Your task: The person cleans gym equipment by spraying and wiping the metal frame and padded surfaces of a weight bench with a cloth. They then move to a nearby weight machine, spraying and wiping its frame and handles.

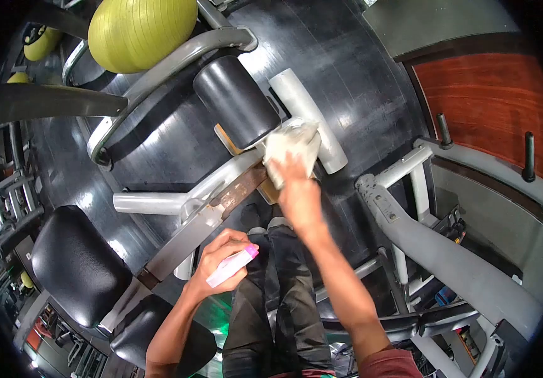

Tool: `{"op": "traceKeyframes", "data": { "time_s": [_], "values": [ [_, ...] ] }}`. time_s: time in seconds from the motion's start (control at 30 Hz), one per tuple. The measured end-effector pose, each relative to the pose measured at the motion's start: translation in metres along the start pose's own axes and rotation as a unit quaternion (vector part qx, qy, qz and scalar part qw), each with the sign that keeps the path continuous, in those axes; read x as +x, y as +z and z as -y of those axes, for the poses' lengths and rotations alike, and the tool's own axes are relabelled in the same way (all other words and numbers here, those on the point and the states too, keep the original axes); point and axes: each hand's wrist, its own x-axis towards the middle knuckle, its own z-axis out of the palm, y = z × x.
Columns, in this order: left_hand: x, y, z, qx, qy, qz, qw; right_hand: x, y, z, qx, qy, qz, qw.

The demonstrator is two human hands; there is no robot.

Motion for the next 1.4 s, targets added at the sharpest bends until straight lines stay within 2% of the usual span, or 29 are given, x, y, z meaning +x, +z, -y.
{"op": "traceKeyframes", "data": {
  "time_s": [0.07, 0.1, 0.17, 0.2, 0.27, 0.3, 0.33, 0.37, 0.43, 0.47, 0.53, 0.57, 0.67, 0.73, 0.77, 0.83, 0.9, 0.97, 1.0, 1.03, 1.1, 1.13, 1.17, 1.2, 1.3, 1.37, 1.4],
  "values": [
    [0.003, 0.0, 0.001, -0.001, 0.015, 0.001, 1.0, -0.026, 0.011, 0.012, 0.042, -0.097, -0.009, 0.994],
    [0.003, -0.001, 0.001, 0.0, 0.004, 0.003, 1.0, -0.031, -0.004, 0.022, 0.116, -0.047, 0.089, 0.988],
    [0.001, -0.003, 0.003, 0.0, -0.005, 0.005, 1.0, -0.032, -0.016, 0.016, 0.284, 0.068, 0.135, 0.947],
    [-0.001, -0.004, 0.006, -0.008, -0.012, 0.004, 1.0, -0.035, -0.023, 0.007, 0.368, 0.011, 0.042, 0.929],
    [-0.003, -0.007, 0.009, -0.016, -0.024, 0.002, 1.0, -0.027, -0.046, -0.005, 0.415, 0.07, -0.073, 0.904],
    [-0.002, -0.008, 0.008, -0.005, -0.03, 0.009, 0.999, -0.018, -0.058, -0.014, 0.372, 0.056, -0.143, 0.915],
    [-0.001, -0.009, 0.009, 0.005, -0.036, 0.016, 0.999, -0.014, -0.065, -0.015, 0.331, 0.092, -0.225, 0.912],
    [-0.002, -0.009, 0.011, 0.005, -0.038, 0.016, 0.999, -0.007, -0.075, -0.011, 0.338, 0.121, -0.236, 0.903],
    [0.0, -0.006, 0.02, -0.013, -0.032, 0.014, 0.999, 0.011, -0.06, -0.012, 0.227, 0.011, -0.27, 0.936],
    [0.002, -0.005, 0.02, -0.016, -0.025, 0.01, 1.0, 0.014, -0.049, -0.003, 0.181, 0.055, -0.2, 0.961],
    [0.003, -0.002, 0.023, -0.015, -0.028, 0.013, 0.999, 0.015, -0.002, -0.001, -0.025, -0.007, -0.064, 0.998],
    [0.004, -0.001, 0.025, -0.015, -0.031, 0.018, 0.999, 0.011, 0.022, 0.005, -0.102, -0.055, -0.119, 0.986],
    [0.005, 0.001, 0.028, -0.025, -0.035, 0.027, 0.999, -0.004, 0.029, 0.017, -0.096, -0.037, -0.11, 0.989],
    [0.005, 0.005, 0.033, -0.025, -0.025, 0.02, 0.999, -0.023, 0.027, 0.018, -0.099, -0.099, -0.037, 0.99],
    [0.007, 0.006, 0.034, -0.025, -0.014, 0.01, 1.0, -0.033, 0.029, 0.013, -0.101, -0.099, -0.038, 0.989],
    [0.01, 0.007, 0.027, -0.044, -0.02, 0.016, 0.999, -0.044, 0.028, 0.002, -0.125, -0.165, 0.01, 0.978],
    [0.011, 0.007, 0.024, -0.063, -0.029, 0.021, 0.997, -0.042, 0.004, -0.001, -0.081, -0.17, 0.015, 0.982],
    [0.013, 0.009, 0.023, -0.053, -0.007, 0.033, 0.998, -0.033, -0.028, -0.002, 0.131, -0.09, 0.078, 0.984],
    [0.014, 0.01, 0.023, -0.054, -0.004, 0.033, 0.998, -0.027, -0.037, -0.001, 0.257, -0.028, 0.027, 0.966],
    [0.013, 0.011, 0.023, -0.066, -0.017, 0.04, 0.997, -0.022, -0.051, 0.0, 0.299, 0.037, -0.034, 0.953],
    [0.01, 0.013, 0.023, -0.078, -0.033, 0.05, 0.995, -0.011, -0.075, 0.003, 0.315, 0.11, -0.156, 0.93],
    [0.01, 0.014, 0.023, -0.075, -0.02, 0.051, 0.996, -0.006, -0.074, 0.003, 0.314, 0.113, -0.155, 0.93],
    [0.01, 0.016, 0.023, -0.071, -0.005, 0.05, 0.996, 0.001, -0.071, 0.004, 0.189, 0.042, -0.226, 0.955],
    [0.01, 0.017, 0.024, -0.071, -0.004, 0.051, 0.996, 0.007, -0.067, 0.007, 0.06, -0.033, -0.293, 0.954],
    [0.01, 0.018, 0.027, -0.08, -0.027, 0.056, 0.995, 0.021, -0.022, 0.004, 0.017, -0.025, -0.128, 0.991],
    [0.008, 0.017, 0.027, -0.07, -0.039, 0.076, 0.994, 0.015, 0.012, 0.001, -0.013, -0.05, -0.107, 0.993],
    [0.006, 0.019, 0.027, -0.074, -0.043, 0.079, 0.993, 0.009, 0.004, 0.007, 0.005, -0.048, -0.102, 0.994]
  ]
}}
